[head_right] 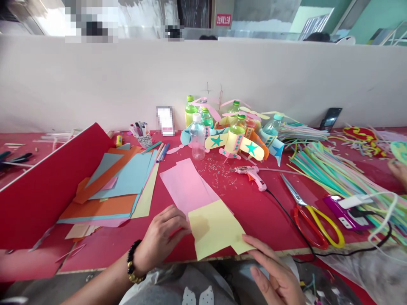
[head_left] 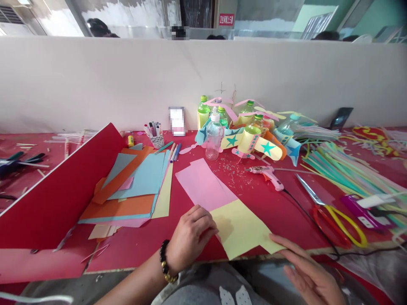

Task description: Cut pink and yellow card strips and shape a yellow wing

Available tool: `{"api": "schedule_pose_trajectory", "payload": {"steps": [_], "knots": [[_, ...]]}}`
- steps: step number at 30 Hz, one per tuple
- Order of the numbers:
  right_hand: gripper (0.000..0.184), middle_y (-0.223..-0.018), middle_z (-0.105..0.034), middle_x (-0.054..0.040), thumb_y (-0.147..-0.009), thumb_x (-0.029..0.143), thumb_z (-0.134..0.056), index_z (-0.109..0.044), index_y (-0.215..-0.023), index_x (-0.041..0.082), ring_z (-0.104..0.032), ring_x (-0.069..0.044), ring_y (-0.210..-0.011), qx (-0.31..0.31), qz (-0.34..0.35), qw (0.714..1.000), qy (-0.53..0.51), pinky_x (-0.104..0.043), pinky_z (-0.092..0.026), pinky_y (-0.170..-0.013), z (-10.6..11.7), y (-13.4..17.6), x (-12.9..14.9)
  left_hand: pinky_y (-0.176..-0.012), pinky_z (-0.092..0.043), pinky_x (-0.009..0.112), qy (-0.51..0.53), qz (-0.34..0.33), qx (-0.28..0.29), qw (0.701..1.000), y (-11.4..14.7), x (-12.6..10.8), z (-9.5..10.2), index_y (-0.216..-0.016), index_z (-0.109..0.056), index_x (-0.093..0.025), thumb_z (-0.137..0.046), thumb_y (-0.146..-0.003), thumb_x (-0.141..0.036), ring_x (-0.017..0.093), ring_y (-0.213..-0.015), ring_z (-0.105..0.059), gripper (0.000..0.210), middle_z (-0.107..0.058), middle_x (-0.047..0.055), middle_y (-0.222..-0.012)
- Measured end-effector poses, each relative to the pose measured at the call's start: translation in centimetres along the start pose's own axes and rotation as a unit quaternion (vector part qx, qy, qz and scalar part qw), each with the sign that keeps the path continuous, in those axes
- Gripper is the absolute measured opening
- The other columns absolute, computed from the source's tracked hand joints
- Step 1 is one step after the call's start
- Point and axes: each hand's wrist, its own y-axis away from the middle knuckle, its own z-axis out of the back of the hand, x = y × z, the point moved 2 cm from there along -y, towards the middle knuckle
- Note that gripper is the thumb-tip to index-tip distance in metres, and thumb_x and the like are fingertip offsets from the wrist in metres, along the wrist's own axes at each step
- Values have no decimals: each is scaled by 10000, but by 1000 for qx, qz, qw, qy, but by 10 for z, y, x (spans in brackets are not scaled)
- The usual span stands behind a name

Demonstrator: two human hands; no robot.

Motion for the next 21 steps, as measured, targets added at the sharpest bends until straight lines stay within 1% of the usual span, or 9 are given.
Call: {"api": "schedule_pose_trajectory", "payload": {"steps": [4,7,10,11,13,15,16,18,21], "knots": [[324,-1262,-614,-64,-843,283,-558,-653,-1153,279,-609,-270,-1105,-5,-16,1000,-4,-294,-557,-855,-5,-6,5,-656,-406,261,11,33,3,999,5,7,2,-805,-575,-168,-475,-918,-206,142,-721,-521,155,-594,34,-764],[318,-1254,-618,-70,-840,284,-560,-660,-1143,276,-619,-275,-1088,-1,-6,1000,15,-292,-574,-817,-7,-7,4,-627,-388,256,16,41,8,999,11,11,6,-812,-580,-171,-441,-934,-219,139,-684,-512,191,-585,30,-729],[323,-1262,-612,-66,-844,264,-562,-647,-1156,277,-606,-262,-1110,13,-1,1000,19,-296,-558,-853,-9,-6,0,-672,-418,277,35,19,12,999,16,12,9,-920,-607,-179,-488,-917,-339,162,-748,-541,199,-612,51,-810],[327,-1271,-606,-65,-848,258,-558,-639,-1164,277,-599,-257,-1122,16,-1,1000,15,-298,-551,-868,-10,-6,0,-697,-433,289,41,7,14,999,18,12,9,-979,-608,-181,-530,-883,-407,174,-786,-552,257,-621,64,-862],[332,-1292,-590,-66,-854,247,-551,-626,-1176,273,-589,-252,-1137,21,-1,1000,8,-302,-542,-886,-13,-7,0,-740,-457,314,43,-17,20,999,20,12,6,-1074,-593,-179,-619,-760,-538,198,-846,-563,478,-625,89,-951],[339,-1301,-582,-70,-853,235,-549,-616,-1183,269,-591,-251,-1134,25,4,1000,11,-308,-539,-892,-15,-9,2,-763,-472,327,36,-41,30,998,21,11,1,-1126,-577,-178,-668,-652,-604,210,-870,-567,644,-623,102,-1002],[348,-1301,-582,-72,-849,228,-551,-610,-1189,268,-593,-252,-1131,28,13,999,17,-314,-536,-899,-16,-10,3,-770,-477,330,30,-52,35,998,21,11,-2,-1145,-572,-180,-679,-635,-608,212,-877,-569,675,-624,104,-1019],[364,-1285,-594,-74,-837,212,-560,-602,-1194,267,-598,-250,-1123,29,45,998,32,-321,-528,-912,-19,-12,7,-775,-480,324,14,-61,51,997,21,9,-7,-1164,-570,-189,-682,-698,-546,206,-887,-571,598,-626,102,-1040],[376,-1269,-606,-78,-829,190,-565,-590,-1198,259,-598,-235,-1126,35,82,994,57,-307,-518,-922,-22,-13,11,-737,-473,283,-6,-51,79,996,21,8,-13,-1065,-624,-214,-575,-868,-287,172,-861,-577,217,-638,72,-1012]]}}
